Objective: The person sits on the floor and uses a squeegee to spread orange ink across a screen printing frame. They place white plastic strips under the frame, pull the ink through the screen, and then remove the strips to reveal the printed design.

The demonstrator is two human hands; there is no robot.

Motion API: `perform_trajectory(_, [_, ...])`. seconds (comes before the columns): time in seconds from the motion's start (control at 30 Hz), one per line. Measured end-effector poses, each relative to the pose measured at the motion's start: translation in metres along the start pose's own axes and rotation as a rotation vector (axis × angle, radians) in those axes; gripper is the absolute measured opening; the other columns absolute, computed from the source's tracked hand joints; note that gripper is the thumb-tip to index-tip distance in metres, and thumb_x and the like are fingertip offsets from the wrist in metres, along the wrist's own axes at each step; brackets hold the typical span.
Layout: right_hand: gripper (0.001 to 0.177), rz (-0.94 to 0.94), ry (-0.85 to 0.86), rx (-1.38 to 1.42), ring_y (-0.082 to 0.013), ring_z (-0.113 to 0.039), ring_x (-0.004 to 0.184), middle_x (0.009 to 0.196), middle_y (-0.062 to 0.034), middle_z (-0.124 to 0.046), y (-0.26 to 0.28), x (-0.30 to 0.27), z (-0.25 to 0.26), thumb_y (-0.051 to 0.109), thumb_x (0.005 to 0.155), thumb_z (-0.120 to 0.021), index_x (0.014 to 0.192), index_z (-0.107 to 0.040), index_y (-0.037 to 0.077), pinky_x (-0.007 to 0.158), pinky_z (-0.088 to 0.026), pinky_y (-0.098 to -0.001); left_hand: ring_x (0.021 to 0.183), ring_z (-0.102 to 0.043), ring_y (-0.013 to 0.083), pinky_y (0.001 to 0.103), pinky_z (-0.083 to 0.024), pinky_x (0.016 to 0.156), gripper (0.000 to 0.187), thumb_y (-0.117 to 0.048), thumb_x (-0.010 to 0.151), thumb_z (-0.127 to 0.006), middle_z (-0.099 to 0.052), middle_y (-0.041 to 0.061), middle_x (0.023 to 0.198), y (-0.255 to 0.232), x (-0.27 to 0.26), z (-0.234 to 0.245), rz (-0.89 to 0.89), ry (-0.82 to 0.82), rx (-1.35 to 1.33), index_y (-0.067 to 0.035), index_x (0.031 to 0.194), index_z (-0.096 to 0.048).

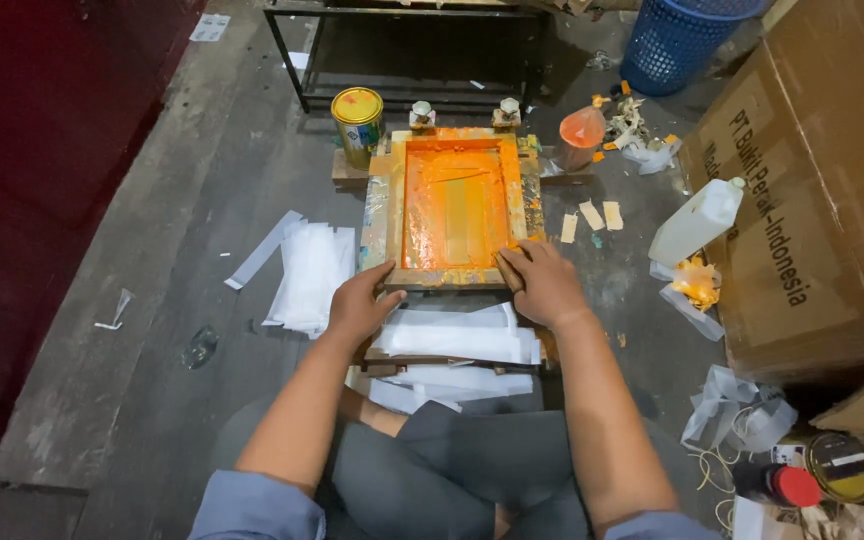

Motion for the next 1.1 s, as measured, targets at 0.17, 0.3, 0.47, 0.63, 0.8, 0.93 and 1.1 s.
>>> perform_trajectory(0.17, [0.075, -0.017, 0.015, 0.113, -0.0292, -0.029, 0.153, 0.159, -0.0100, -0.043, 0.007, -0.013, 0.014, 0.025, 0.083, -0.068, 0.155, -0.049, 0.028, 0.117, -0.036, -0.0508, 0.127, -0.062, 0.0354, 0.046, -0.051, 0.108, 0.057, -0.025, 0.094, -0.074, -0.064, 0.017, 0.139, 0.009, 0.003, -0.009, -0.017, -0.034, 0.049, -0.013, 0.148, -0.057])
perform_trajectory(0.3, [0.075, -0.053, -0.037, 0.137, -0.0278, -0.028, 0.153, 0.159, -0.0091, -0.042, 0.009, -0.013, 0.010, 0.028, 0.083, -0.072, 0.155, -0.049, 0.028, 0.116, -0.038, -0.0515, 0.136, -0.055, 0.0371, 0.050, -0.043, 0.114, 0.052, -0.027, 0.101, -0.066, -0.058, 0.017, 0.146, 0.005, 0.005, -0.012, -0.061, -0.038, 0.132, -0.016, 0.151, -0.054])
perform_trajectory(0.47, [0.072, -0.063, -0.057, 0.114, -0.0274, -0.031, 0.152, 0.157, -0.0095, -0.044, 0.018, -0.019, 0.016, 0.026, 0.084, -0.073, 0.153, -0.051, 0.025, 0.116, -0.039, -0.0493, 0.145, -0.045, 0.0350, 0.050, -0.035, 0.117, 0.055, -0.040, 0.104, -0.058, -0.047, 0.014, 0.157, 0.004, 0.014, -0.018, -0.032, 0.071, 0.332, -0.032, 0.156, -0.044])
perform_trajectory(0.63, [0.070, -0.042, -0.093, 0.128, -0.0277, -0.032, 0.151, 0.157, -0.0085, -0.044, 0.015, -0.011, 0.007, 0.027, 0.087, -0.072, 0.153, -0.051, 0.025, 0.115, -0.040, -0.0495, 0.142, -0.049, 0.0347, 0.049, -0.037, 0.112, 0.048, -0.041, 0.102, -0.059, -0.041, 0.016, 0.161, -0.006, 0.013, -0.024, -0.001, 0.104, 0.461, -0.041, 0.149, -0.051])
perform_trajectory(0.8, [0.070, -0.034, -0.101, 0.135, -0.0286, -0.030, 0.152, 0.159, -0.0076, -0.042, 0.014, -0.007, 0.000, 0.025, 0.088, -0.072, 0.154, -0.049, 0.025, 0.116, -0.040, -0.0505, 0.136, -0.054, 0.0353, 0.049, -0.042, 0.107, 0.039, -0.035, 0.102, -0.060, -0.048, 0.018, 0.154, 0.007, 0.022, -0.034, -0.039, 0.003, 0.441, -0.035, 0.140, -0.057])
perform_trajectory(0.93, [0.074, -0.027, -0.064, 0.127, -0.0303, -0.026, 0.153, 0.162, -0.0080, -0.039, 0.020, -0.015, 0.013, 0.029, 0.086, -0.076, 0.155, -0.048, 0.025, 0.117, -0.038, -0.0537, 0.135, -0.054, 0.0359, 0.049, -0.042, 0.106, 0.036, -0.035, 0.101, -0.062, -0.051, 0.018, 0.152, 0.006, 0.021, -0.032, -0.054, -0.008, 0.449, -0.032, 0.137, -0.058])
perform_trajectory(1.1, [0.064, 0.120, -0.361, 0.319, -0.0411, -0.036, 0.146, 0.149, -0.0179, -0.049, 0.035, -0.029, 0.045, 0.015, 0.089, -0.073, 0.150, -0.054, 0.017, 0.115, -0.035, -0.0598, 0.135, -0.054, 0.0371, 0.050, -0.040, 0.108, 0.033, -0.032, 0.100, -0.065, -0.052, 0.019, 0.150, 0.007, 0.020, -0.030, -0.082, -0.032, 0.405, -0.032, 0.133, -0.059])
Point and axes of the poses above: each hand's wrist, its own x-axis towards the middle knuckle, its own z-axis out of the back of the hand, y = z × x, the point moved 2 cm from there along x, towards the middle knuckle
